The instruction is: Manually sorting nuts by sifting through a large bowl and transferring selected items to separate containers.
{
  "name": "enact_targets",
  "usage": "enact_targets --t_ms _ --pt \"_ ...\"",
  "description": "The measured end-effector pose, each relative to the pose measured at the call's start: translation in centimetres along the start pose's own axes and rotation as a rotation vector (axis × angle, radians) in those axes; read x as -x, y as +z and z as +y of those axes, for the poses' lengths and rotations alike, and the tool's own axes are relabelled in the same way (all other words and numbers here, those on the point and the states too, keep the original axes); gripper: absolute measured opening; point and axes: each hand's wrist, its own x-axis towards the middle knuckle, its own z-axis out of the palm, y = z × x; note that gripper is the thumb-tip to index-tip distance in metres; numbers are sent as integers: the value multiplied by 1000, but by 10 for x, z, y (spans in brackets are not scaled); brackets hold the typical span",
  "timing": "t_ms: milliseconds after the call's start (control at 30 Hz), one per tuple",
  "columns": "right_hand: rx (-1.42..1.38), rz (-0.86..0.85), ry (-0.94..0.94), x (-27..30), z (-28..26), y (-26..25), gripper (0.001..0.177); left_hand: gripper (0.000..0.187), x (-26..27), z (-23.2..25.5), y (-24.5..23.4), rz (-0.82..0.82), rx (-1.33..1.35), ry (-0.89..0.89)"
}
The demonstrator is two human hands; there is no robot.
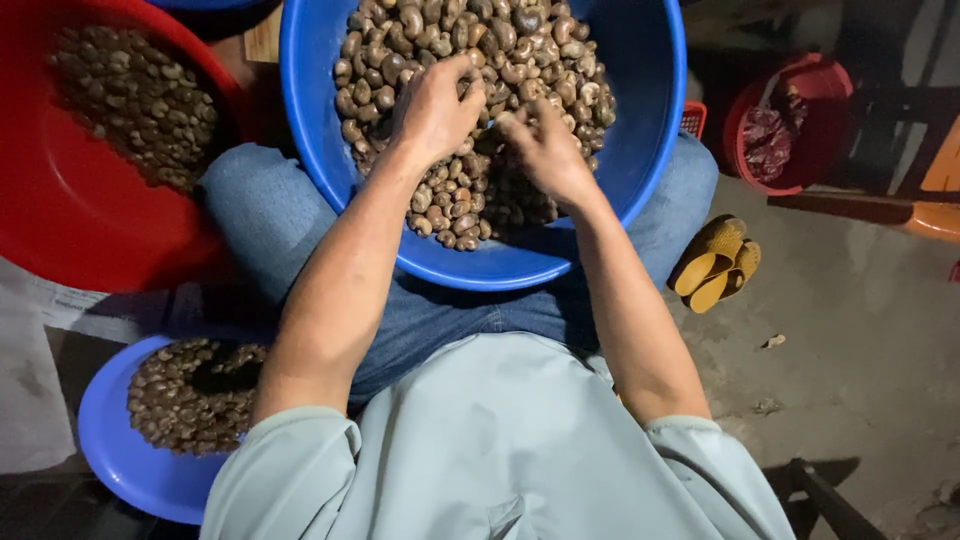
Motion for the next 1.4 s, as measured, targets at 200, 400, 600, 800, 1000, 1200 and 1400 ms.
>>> enact_targets --t_ms 200,400,600,800,1000,1200,1400 --pt "-1120 -62 -1 46 -46 -50 14 12 3 8 -3 -61 -50 -1" --pt "-1237 21 -150 42 -28 -72 39 37 13 17 -5 -258 -119 -74" --pt "-679 218 137 27 -41 -55 30 45 16 25 -9 -248 -160 -46" --pt "598 296 -102 -3 4 -22 41 41 13 19 -5 -209 -158 -24" --pt "644 43 -174 17 -7 -7 23 30 7 10 3 -163 -174 51" --pt "763 357 -235 -1 -8 -32 23 27 7 14 4 -197 -173 82" --pt "1148 431 -384 -55 41 -26 26 23 9 13 3 -182 -189 51"
